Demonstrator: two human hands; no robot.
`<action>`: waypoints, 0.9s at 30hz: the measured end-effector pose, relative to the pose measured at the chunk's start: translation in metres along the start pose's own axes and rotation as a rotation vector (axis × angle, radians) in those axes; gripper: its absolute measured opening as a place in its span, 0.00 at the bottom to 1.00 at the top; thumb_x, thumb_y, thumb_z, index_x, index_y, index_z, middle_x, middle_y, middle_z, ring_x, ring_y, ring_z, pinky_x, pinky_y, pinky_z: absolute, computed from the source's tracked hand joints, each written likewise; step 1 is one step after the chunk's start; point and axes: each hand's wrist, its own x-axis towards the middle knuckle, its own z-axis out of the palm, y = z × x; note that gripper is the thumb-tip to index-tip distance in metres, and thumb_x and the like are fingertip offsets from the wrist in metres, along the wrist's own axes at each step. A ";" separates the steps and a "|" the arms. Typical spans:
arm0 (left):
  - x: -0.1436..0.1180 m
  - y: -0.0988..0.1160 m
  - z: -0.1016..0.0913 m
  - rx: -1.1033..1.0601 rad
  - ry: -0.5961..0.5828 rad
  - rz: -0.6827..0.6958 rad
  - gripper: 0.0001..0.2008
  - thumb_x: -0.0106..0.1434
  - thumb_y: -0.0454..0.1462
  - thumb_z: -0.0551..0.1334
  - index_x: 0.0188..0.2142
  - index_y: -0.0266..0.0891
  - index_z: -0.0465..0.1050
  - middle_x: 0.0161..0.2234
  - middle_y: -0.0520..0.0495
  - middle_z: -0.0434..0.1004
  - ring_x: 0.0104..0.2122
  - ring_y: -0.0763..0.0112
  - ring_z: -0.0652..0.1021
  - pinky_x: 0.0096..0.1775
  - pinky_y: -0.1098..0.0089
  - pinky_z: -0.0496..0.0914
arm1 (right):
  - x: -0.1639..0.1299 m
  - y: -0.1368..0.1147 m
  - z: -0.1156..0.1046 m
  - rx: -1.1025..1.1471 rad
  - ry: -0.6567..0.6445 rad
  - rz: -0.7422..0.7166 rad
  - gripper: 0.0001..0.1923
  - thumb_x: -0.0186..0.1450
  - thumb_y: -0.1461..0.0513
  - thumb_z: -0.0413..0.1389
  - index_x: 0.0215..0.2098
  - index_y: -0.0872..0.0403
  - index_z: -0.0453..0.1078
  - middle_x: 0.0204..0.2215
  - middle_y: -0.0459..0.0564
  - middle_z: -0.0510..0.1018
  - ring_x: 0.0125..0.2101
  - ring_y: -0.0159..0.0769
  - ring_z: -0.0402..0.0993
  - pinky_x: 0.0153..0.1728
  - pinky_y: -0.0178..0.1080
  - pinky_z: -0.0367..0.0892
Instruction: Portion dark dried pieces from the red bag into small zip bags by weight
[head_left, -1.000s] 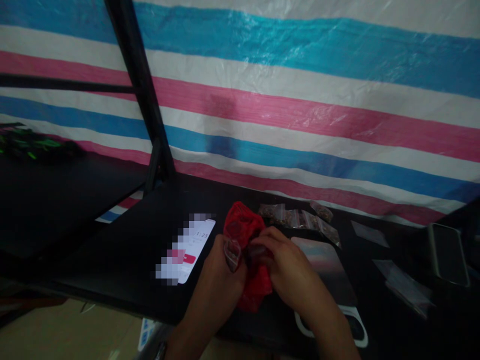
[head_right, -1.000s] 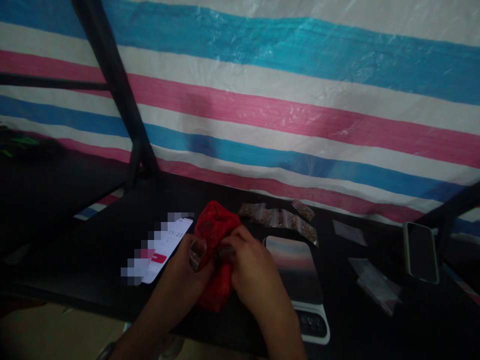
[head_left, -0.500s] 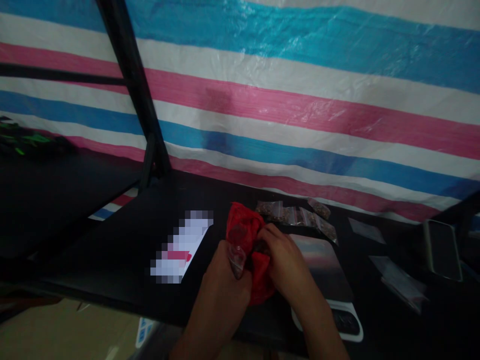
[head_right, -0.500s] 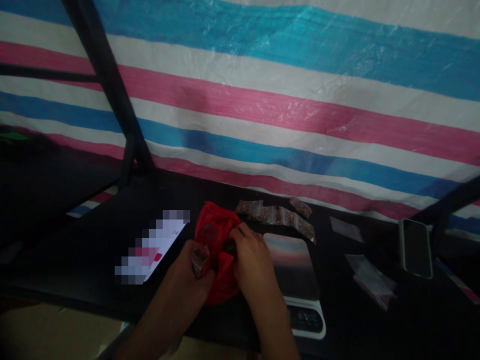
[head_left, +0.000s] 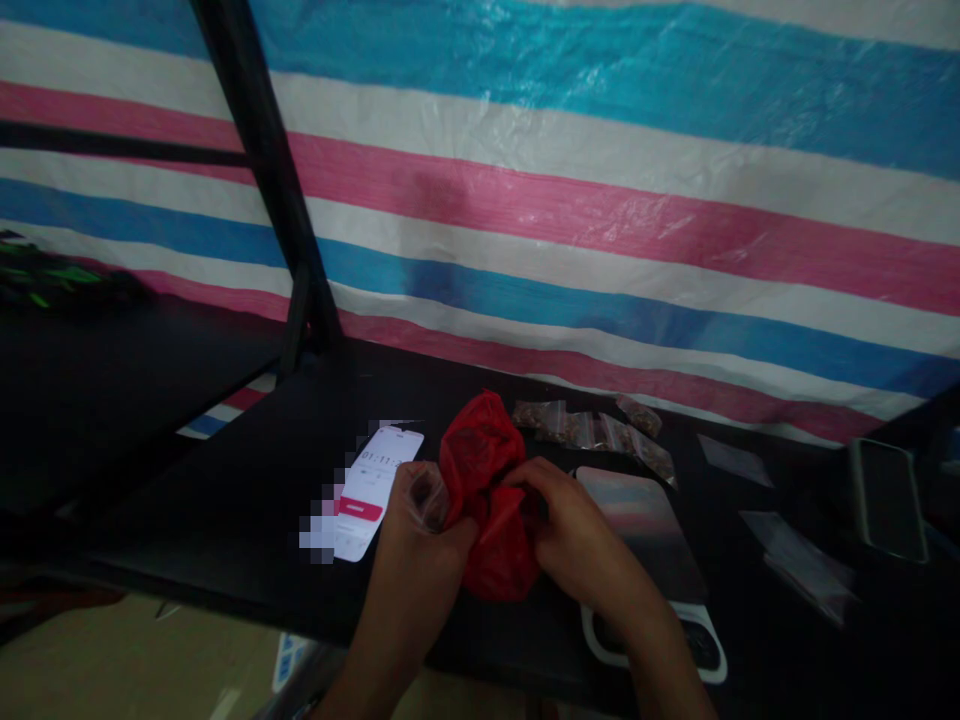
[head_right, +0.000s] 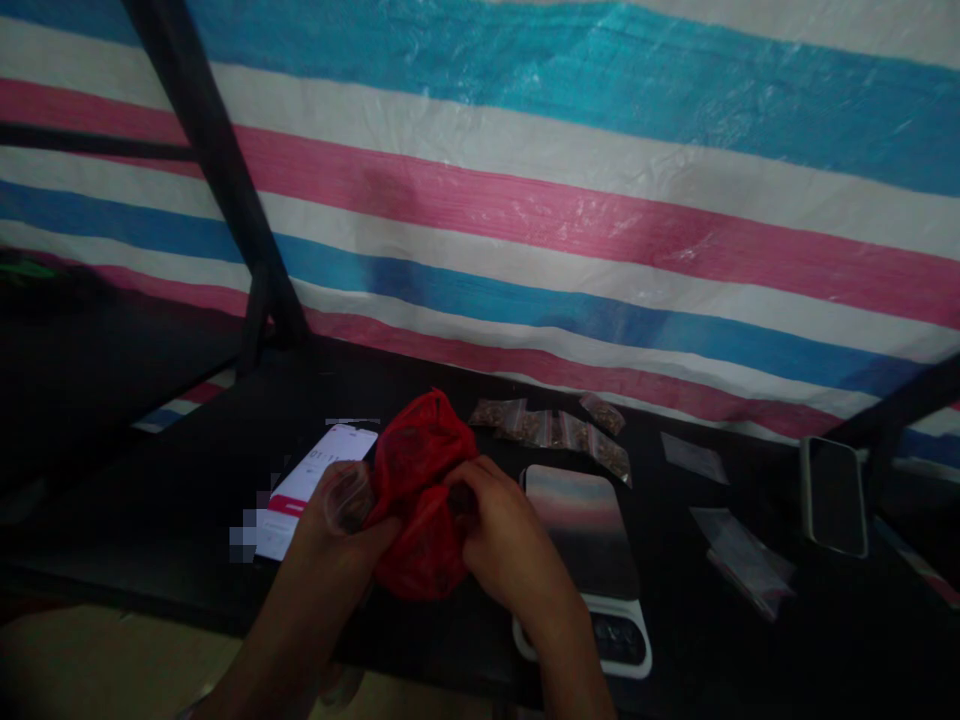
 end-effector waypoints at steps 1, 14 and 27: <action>0.001 -0.002 -0.001 0.022 0.004 0.026 0.17 0.50 0.32 0.64 0.41 0.44 0.65 0.33 0.56 0.75 0.32 0.69 0.78 0.35 0.69 0.73 | 0.000 0.001 0.001 0.020 0.011 0.007 0.25 0.57 0.80 0.52 0.42 0.51 0.76 0.45 0.47 0.80 0.45 0.36 0.78 0.48 0.37 0.70; 0.009 -0.009 -0.006 0.057 -0.004 0.050 0.18 0.53 0.32 0.63 0.42 0.44 0.62 0.36 0.54 0.75 0.36 0.66 0.79 0.40 0.65 0.74 | -0.002 -0.008 0.003 0.260 -0.099 0.066 0.25 0.60 0.77 0.51 0.48 0.50 0.77 0.45 0.46 0.84 0.46 0.36 0.81 0.50 0.38 0.72; 0.008 -0.011 0.000 0.325 -0.179 0.162 0.08 0.68 0.45 0.62 0.37 0.44 0.69 0.32 0.52 0.73 0.32 0.64 0.75 0.34 0.65 0.69 | 0.003 -0.021 -0.005 0.346 0.106 -0.021 0.16 0.66 0.69 0.59 0.50 0.47 0.75 0.47 0.46 0.83 0.51 0.37 0.80 0.57 0.41 0.71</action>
